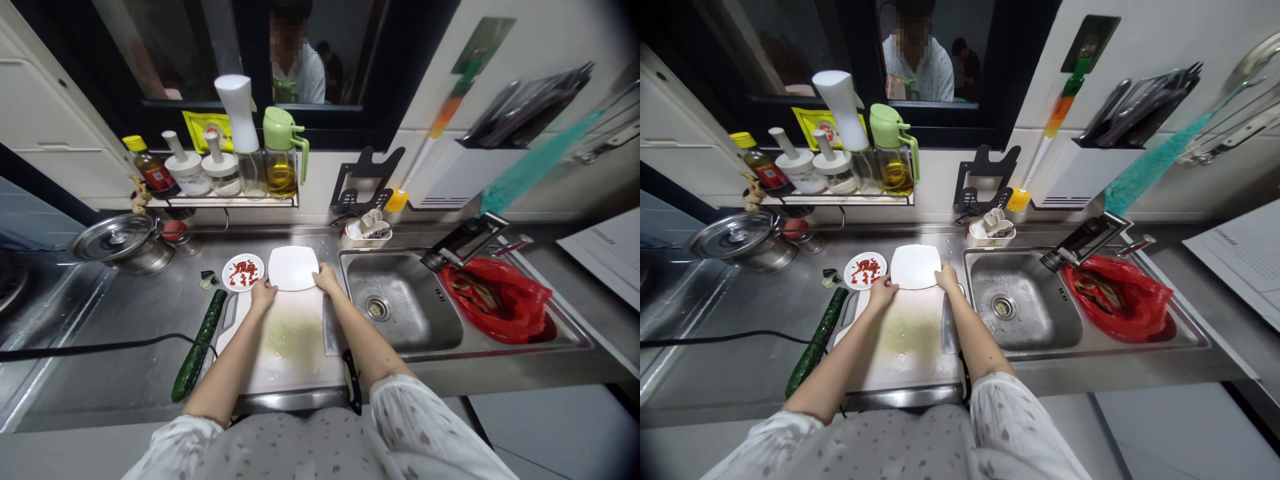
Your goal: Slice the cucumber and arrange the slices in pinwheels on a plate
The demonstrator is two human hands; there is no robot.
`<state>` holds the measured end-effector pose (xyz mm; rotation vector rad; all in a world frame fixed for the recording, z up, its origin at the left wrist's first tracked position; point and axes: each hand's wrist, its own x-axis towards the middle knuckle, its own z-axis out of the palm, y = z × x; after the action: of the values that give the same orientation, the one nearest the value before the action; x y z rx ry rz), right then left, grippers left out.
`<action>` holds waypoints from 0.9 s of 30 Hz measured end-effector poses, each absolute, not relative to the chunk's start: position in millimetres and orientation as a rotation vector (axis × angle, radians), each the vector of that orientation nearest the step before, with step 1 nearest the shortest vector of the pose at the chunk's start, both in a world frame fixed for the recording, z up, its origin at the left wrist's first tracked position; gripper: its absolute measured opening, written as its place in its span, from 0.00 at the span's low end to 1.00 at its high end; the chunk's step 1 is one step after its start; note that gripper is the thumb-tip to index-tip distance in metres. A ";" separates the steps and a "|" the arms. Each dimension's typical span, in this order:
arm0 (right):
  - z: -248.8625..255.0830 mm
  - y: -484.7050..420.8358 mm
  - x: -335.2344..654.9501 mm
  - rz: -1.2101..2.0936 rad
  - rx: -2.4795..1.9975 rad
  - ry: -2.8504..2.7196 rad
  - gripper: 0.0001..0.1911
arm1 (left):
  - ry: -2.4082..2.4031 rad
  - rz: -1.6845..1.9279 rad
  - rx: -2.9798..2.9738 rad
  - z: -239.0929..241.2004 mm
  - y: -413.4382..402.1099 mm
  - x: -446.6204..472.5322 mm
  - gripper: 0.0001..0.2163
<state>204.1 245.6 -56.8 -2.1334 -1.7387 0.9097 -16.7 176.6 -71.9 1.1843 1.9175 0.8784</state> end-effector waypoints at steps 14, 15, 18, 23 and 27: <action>-33.6 244.9 195.6 0.853 -2.285 -1.896 0.22 | 2.035 0.797 1.315 -54.5 173.5 -10.3 0.05; -32.3 245.0 195.4 0.858 -2.294 -1.898 0.22 | 2.031 0.802 1.326 -53.5 173.4 -9.9 0.05; -28.2 243.7 195.7 0.864 -2.304 -1.908 0.21 | 2.034 0.819 1.341 -50.5 172.1 -8.6 0.04; -24.5 231.5 199.2 0.831 -2.296 -1.896 0.23 | 2.020 0.854 1.323 -50.6 164.3 -8.3 0.09; -26.6 218.1 201.1 0.799 -2.248 -1.891 0.28 | 2.016 0.913 1.294 -53.3 156.8 -6.6 0.18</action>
<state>201.1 218.1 -26.6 -2.2483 -1.8911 0.7994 -6.6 156.8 -53.3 1.2939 2.0161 0.9129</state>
